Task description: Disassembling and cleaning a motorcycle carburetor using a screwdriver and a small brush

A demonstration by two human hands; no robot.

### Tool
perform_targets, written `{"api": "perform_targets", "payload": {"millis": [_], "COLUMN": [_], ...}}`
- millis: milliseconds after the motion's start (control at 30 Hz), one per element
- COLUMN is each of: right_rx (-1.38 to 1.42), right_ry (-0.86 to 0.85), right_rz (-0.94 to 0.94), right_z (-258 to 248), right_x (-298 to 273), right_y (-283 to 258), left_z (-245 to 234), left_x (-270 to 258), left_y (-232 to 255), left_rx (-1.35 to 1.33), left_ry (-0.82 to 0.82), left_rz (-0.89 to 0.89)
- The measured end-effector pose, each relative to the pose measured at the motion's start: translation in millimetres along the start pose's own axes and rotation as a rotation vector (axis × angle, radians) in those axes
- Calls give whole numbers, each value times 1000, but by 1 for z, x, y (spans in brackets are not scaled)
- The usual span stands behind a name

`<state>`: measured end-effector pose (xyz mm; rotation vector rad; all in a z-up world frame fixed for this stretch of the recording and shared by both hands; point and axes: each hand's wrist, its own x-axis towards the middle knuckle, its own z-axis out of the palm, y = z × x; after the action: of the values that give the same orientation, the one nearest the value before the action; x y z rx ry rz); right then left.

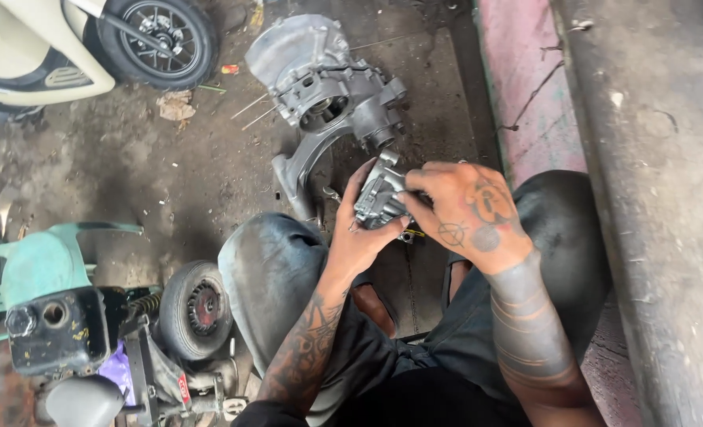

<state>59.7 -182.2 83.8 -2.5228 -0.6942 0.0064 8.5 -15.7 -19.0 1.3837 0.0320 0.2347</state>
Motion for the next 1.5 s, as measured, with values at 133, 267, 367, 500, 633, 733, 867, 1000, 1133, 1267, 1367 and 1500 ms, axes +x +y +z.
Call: {"api": "perform_targets", "payload": {"millis": [133,267,367,500,633,733,867,1000,1133,1267,1367,1500], "right_rx": [-49,7,31,42,162,182,228,107,231,122,45,127], "right_ry": [100,90,73,66,16,23,-1,37,-57,-10,27,-12], "right_rz": [-131,-137,-140,-147,-157,-151,-167,-116,-160,-130,-110,-102], "right_z": [7,11,9,-1,-13,-22,-23,-23,-28,-20,-15,-19], "right_x": [-3,-2,-1,-1,-3,-5,-4,-5,-6,-7,-8,-10], "right_y": [1,8,8,3,1,0,-1,11,1,5,4,-10], "left_z": [-7,-7,-7,-1,-1,1,2,1,-4,-6,-9,-13], "left_x": [2,1,2,0,-2,-2,-4,-7,-7,-7,-5,-4], "left_y": [-8,-9,-9,-2,10,21,35,46,41,36,33,36], "left_rx": [-77,-98,-150,-44,64,289,529,782,897,1026,1082,1114], "left_ry": [-12,-20,-25,5,24,68,79,68,52,44,29,12], "left_rz": [21,25,16,59,102,188,298,381,428,469,482,495]}}
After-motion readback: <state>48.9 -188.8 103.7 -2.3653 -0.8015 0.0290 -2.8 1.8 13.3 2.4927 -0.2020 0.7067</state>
